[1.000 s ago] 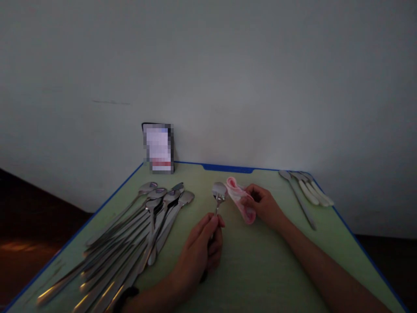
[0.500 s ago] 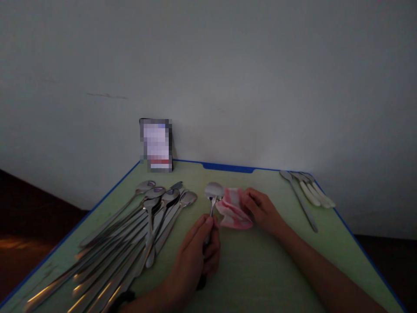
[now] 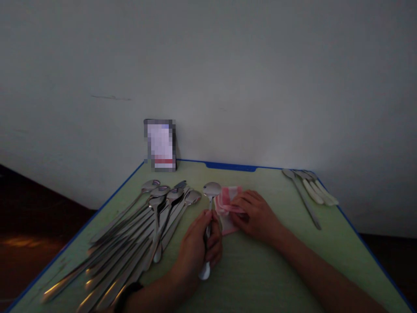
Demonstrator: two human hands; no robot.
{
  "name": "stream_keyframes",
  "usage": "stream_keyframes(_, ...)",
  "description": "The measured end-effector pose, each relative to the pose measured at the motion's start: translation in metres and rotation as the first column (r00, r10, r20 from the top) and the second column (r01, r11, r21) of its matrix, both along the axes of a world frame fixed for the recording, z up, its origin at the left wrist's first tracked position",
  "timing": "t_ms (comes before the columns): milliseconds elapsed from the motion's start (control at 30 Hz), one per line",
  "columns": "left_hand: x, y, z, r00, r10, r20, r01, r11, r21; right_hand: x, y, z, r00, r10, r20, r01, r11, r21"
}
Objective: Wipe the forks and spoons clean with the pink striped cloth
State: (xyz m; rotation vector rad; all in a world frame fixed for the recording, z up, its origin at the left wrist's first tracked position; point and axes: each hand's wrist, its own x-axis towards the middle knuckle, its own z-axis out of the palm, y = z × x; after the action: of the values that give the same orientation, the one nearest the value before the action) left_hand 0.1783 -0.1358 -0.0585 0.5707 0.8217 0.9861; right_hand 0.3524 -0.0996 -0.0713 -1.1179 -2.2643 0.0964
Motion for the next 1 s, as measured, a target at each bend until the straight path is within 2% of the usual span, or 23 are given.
stream_keyframes(167, -0.001, 0.000, -0.003, 1.000, -0.014, 0.010, 0.014, 0.999, 0.029, 0.004, 0.001, -0.002, 0.995, -0.019, -0.094, 0.016, 0.999, -0.031)
stream_keyframes(400, 0.000, 0.001, -0.002, 0.999, -0.034, 0.007, 0.033, 0.998, 0.061, 0.002, 0.000, 0.001, 1.000, 0.005, 0.028, -0.004, 1.000, -0.016)
stream_keyframes(600, 0.001, 0.000, -0.003, 1.000, -0.009, -0.007, 0.009, 1.000, 0.021, -0.003, -0.002, 0.004, 0.998, 0.001, 0.070, 0.001, 1.000, -0.028)
stream_keyframes(700, 0.001, 0.000, 0.000, 1.000, -0.016, -0.010, 0.016, 1.000, 0.017, -0.003, -0.001, 0.001, 1.000, -0.016, 0.012, 0.016, 0.999, -0.050)
stream_keyframes(767, 0.000, -0.002, 0.002, 1.000, -0.021, -0.011, 0.021, 0.999, 0.025, -0.001, 0.001, -0.001, 0.990, -0.075, -0.121, 0.062, 0.992, -0.111)
stream_keyframes(833, 0.000, -0.003, 0.005, 1.000, -0.022, -0.018, 0.022, 0.999, 0.030, 0.004, 0.004, -0.002, 0.929, -0.200, -0.312, 0.134, 0.966, -0.223)
stream_keyframes(900, 0.000, -0.004, 0.008, 0.999, -0.029, -0.032, 0.030, 0.999, 0.023, 0.008, 0.008, -0.002, 0.787, -0.329, -0.522, 0.160, 0.926, -0.342)
stream_keyframes(933, 0.000, -0.005, 0.008, 0.999, -0.035, -0.041, 0.036, 0.999, 0.020, 0.009, 0.010, -0.001, 0.679, -0.367, -0.635, 0.128, 0.912, -0.390)
stream_keyframes(1000, 0.000, -0.005, 0.008, 0.996, -0.062, -0.068, 0.065, 0.997, 0.032, 0.007, 0.013, -0.001, 0.393, -0.396, -0.830, -0.033, 0.896, -0.442)
